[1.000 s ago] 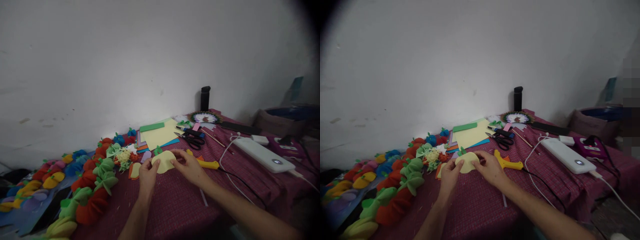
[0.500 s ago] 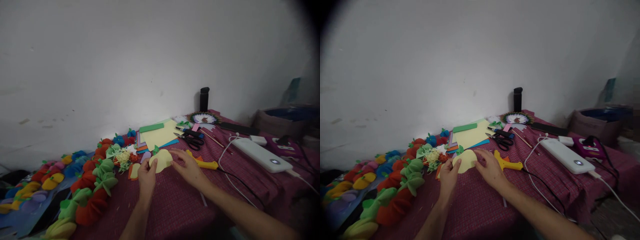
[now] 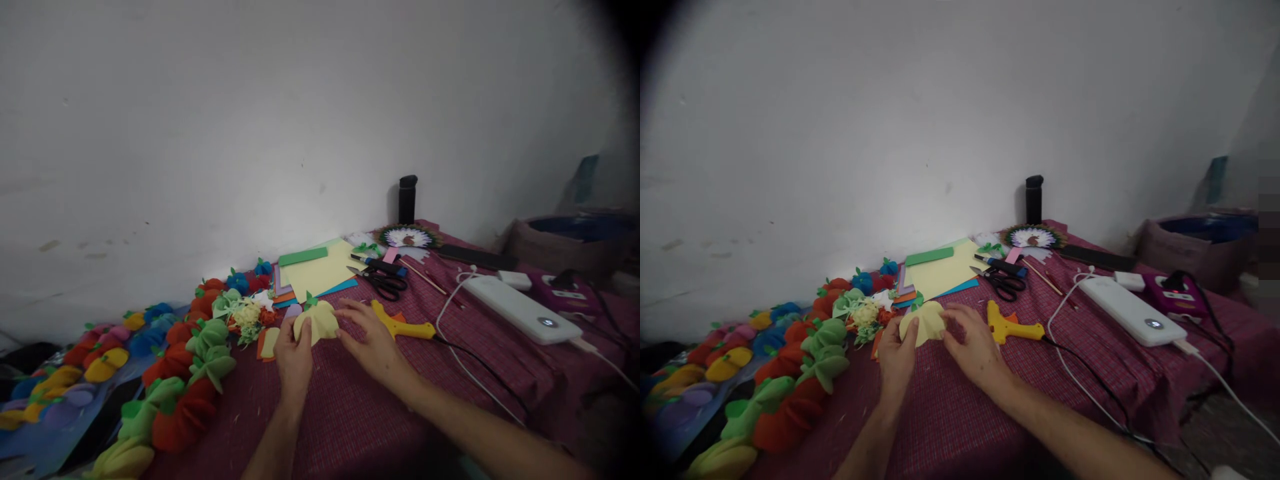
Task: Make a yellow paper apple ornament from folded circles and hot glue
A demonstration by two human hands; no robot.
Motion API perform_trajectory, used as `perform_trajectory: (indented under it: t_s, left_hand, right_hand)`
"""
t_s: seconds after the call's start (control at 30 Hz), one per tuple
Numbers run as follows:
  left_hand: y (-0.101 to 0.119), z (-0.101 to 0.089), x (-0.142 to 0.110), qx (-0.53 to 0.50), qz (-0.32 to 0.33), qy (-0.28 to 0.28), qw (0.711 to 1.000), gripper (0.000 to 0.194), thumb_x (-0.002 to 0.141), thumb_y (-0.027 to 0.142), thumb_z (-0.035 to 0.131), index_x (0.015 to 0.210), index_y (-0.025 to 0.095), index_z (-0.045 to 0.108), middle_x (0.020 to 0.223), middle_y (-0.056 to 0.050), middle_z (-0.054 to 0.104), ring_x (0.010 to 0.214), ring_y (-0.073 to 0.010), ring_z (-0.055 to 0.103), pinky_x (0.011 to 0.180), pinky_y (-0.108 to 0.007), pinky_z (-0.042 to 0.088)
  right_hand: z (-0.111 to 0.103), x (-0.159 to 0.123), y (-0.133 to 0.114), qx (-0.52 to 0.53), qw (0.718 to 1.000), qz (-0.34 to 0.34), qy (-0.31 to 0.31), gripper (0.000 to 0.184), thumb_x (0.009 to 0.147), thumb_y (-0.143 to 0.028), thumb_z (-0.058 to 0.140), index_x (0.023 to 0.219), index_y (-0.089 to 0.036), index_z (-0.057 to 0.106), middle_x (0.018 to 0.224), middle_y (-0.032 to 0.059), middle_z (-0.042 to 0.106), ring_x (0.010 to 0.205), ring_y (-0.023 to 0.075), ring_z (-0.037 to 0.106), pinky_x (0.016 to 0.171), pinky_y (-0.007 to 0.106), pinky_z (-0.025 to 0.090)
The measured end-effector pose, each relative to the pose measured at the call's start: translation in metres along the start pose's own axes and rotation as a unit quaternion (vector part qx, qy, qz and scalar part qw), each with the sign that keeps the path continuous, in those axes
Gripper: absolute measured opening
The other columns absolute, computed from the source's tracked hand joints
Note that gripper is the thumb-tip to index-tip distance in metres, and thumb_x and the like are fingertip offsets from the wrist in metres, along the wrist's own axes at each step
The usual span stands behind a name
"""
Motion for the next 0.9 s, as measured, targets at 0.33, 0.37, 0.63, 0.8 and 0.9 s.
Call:
perform_trajectory:
  t_s: [0.33, 0.37, 0.63, 0.8, 0.9]
  left_hand:
    - [0.026, -0.005, -0.012, 0.134, 0.155, 0.051, 0.977, 0.013, 0.076, 0.027, 0.052, 0.086, 0.019, 0.057, 0.091, -0.006, 0.063, 0.084, -0.0192, 0.057, 0.076, -0.032, 0.042]
    - [0.028, -0.004, -0.014, 0.134, 0.177, 0.048, 0.974, 0.013, 0.077, 0.026, 0.051, 0.086, 0.019, 0.057, 0.096, -0.007, 0.063, 0.088, -0.0200, 0.056, 0.079, -0.034, 0.041]
    - [0.038, 0.012, -0.027, 0.114, 0.237, -0.076, 0.962, 0.022, 0.074, 0.021, 0.051, 0.096, 0.019, 0.048, 0.119, -0.012, 0.052, 0.109, -0.0234, 0.049, 0.088, -0.042, 0.039]
    - [0.044, 0.017, -0.032, 0.113, 0.270, -0.139, 0.946, 0.035, 0.073, 0.021, 0.053, 0.107, 0.019, 0.049, 0.127, -0.013, 0.044, 0.119, -0.0261, 0.038, 0.096, -0.046, 0.030]
    - [0.030, 0.004, -0.018, 0.057, 0.184, -0.029, 0.981, 0.043, 0.071, 0.027, 0.059, 0.111, 0.018, 0.047, 0.126, -0.014, 0.044, 0.118, -0.0254, 0.039, 0.096, -0.043, 0.031]
  right_hand:
    - [0.012, -0.005, 0.011, 0.104, 0.986, 0.121, -0.048, 0.024, 0.079, -0.033, 0.050, 0.098, -0.021, 0.059, 0.100, 0.0063, 0.061, 0.093, 0.0190, 0.056, 0.081, 0.034, 0.044]
    - [0.017, -0.007, 0.009, 0.140, 0.978, 0.136, -0.077, 0.026, 0.081, -0.035, 0.048, 0.098, -0.020, 0.060, 0.097, 0.0059, 0.063, 0.091, 0.0186, 0.057, 0.081, 0.033, 0.045]
    - [0.031, 0.000, -0.014, 0.298, 0.938, 0.112, -0.133, 0.025, 0.078, -0.032, 0.052, 0.098, -0.019, 0.060, 0.094, 0.0032, 0.063, 0.089, 0.0173, 0.057, 0.080, 0.030, 0.044]
    - [0.021, 0.007, 0.010, 0.260, 0.952, 0.149, -0.070, 0.024, 0.076, -0.036, 0.052, 0.090, -0.018, 0.061, 0.082, 0.0019, 0.064, 0.075, 0.0168, 0.058, 0.069, 0.028, 0.046]
    - [0.012, 0.011, 0.022, 0.263, 0.949, 0.167, -0.041, 0.028, 0.077, -0.040, 0.049, 0.088, -0.017, 0.063, 0.080, 0.0024, 0.065, 0.076, 0.0181, 0.058, 0.070, 0.030, 0.046]
Point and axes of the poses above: each hand's wrist, its own x-axis towards the middle knuckle, its own z-axis out of the palm, y = z × x, the point moved 6 cm from there along x, towards the middle knuckle
